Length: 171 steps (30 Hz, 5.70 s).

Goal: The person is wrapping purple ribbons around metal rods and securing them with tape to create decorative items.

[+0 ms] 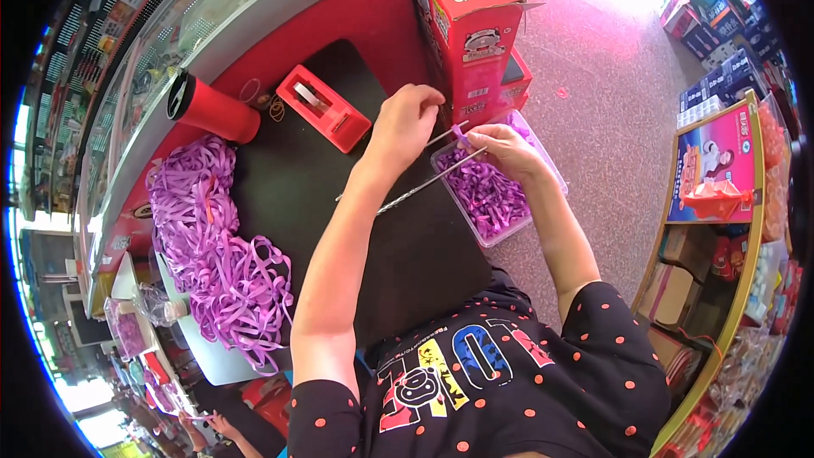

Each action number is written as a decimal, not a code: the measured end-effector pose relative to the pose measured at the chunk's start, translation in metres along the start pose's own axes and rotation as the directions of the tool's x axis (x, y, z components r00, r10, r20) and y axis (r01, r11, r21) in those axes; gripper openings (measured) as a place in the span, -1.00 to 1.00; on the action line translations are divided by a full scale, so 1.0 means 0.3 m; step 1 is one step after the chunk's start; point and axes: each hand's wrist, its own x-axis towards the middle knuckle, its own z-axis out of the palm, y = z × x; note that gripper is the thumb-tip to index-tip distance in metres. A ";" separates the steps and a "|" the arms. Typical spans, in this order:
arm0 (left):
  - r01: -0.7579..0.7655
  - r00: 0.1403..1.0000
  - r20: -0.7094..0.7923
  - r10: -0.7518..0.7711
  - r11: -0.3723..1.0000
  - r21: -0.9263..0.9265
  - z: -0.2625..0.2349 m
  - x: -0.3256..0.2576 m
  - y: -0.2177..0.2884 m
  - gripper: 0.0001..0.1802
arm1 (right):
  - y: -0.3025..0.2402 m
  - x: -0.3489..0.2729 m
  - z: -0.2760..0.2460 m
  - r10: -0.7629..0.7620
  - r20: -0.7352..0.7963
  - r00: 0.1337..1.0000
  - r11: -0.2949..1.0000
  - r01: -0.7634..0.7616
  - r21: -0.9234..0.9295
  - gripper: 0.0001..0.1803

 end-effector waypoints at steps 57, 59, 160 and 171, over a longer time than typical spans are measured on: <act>-0.061 0.945 -0.310 0.108 0.986 0.156 0.115 -0.137 -0.067 -0.87 | 0.500 -0.110 -0.077 -0.151 -0.292 0.944 0.778 -0.069 -0.625 -0.81; -0.018 0.962 -0.268 0.060 0.988 0.156 0.108 -0.139 -0.059 -0.85 | 0.552 -0.117 -0.100 -0.185 -0.211 0.960 0.700 -0.021 -0.714 -0.81; -0.103 0.925 -0.326 0.195 0.955 0.278 0.134 -0.105 -0.131 -0.82 | 0.021 -0.920 0.125 -0.079 -0.347 0.934 0.987 0.026 -0.157 -0.66; -0.056 0.953 -0.274 0.129 0.965 0.257 0.134 -0.130 -0.121 -0.80 | 0.299 -0.886 0.056 -0.105 -0.475 0.874 0.981 0.168 0.092 -0.70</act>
